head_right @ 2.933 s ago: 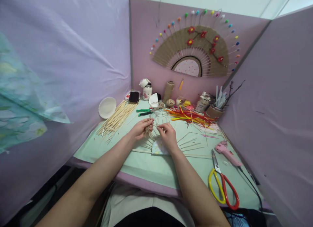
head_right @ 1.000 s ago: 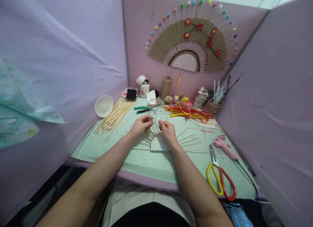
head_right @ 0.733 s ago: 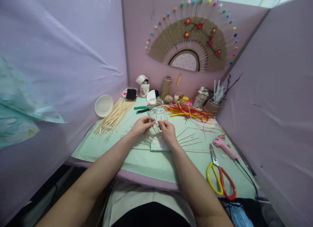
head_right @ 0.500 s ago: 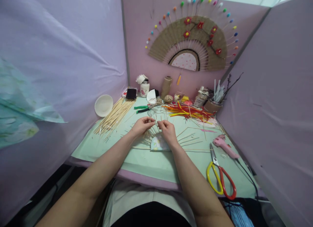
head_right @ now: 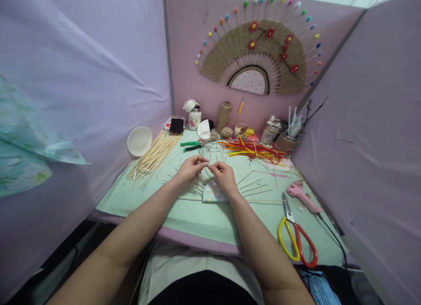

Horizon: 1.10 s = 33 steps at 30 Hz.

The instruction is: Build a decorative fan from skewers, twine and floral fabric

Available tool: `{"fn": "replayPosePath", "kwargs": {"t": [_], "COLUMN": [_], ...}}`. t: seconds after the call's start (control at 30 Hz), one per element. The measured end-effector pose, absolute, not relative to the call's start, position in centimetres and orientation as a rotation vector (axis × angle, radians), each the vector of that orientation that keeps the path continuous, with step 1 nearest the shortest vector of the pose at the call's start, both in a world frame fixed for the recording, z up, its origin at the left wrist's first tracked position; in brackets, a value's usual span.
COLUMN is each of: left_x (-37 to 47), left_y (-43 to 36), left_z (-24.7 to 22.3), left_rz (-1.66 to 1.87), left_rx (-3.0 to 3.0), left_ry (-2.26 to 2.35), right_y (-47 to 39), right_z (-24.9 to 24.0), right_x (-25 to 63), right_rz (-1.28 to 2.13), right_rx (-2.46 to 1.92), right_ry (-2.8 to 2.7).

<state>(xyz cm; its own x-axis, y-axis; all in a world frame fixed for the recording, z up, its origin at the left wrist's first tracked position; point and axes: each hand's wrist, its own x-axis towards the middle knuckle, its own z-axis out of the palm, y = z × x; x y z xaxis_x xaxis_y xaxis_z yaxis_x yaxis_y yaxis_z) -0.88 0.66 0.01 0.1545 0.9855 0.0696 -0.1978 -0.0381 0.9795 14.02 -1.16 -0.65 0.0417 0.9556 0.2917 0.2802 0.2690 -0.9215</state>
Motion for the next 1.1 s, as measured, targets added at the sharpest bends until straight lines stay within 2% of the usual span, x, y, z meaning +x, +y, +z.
{"fn": "replayPosePath", "kwargs": {"t": [0.37,0.8,1.1], "left_x": [-0.81,-0.79,-0.92], "left_y": [1.28,1.01,1.12], "left_z": [-0.99,-0.59,-0.21], "left_rz": [1.295,1.115,1.23], "left_rx": [1.421,1.234,1.287], "left_ry": [1.021,0.882,0.946], "right_y": [-1.14,-0.94,-0.41], "right_z": [-0.87,-1.24,-1.23], "right_x": [13.86,13.92,14.25], "right_rz": [0.817,1.032,1.047], "right_rx": [-1.176,-1.115,-1.166], "right_ry": [-1.464,-1.344,-1.129]}}
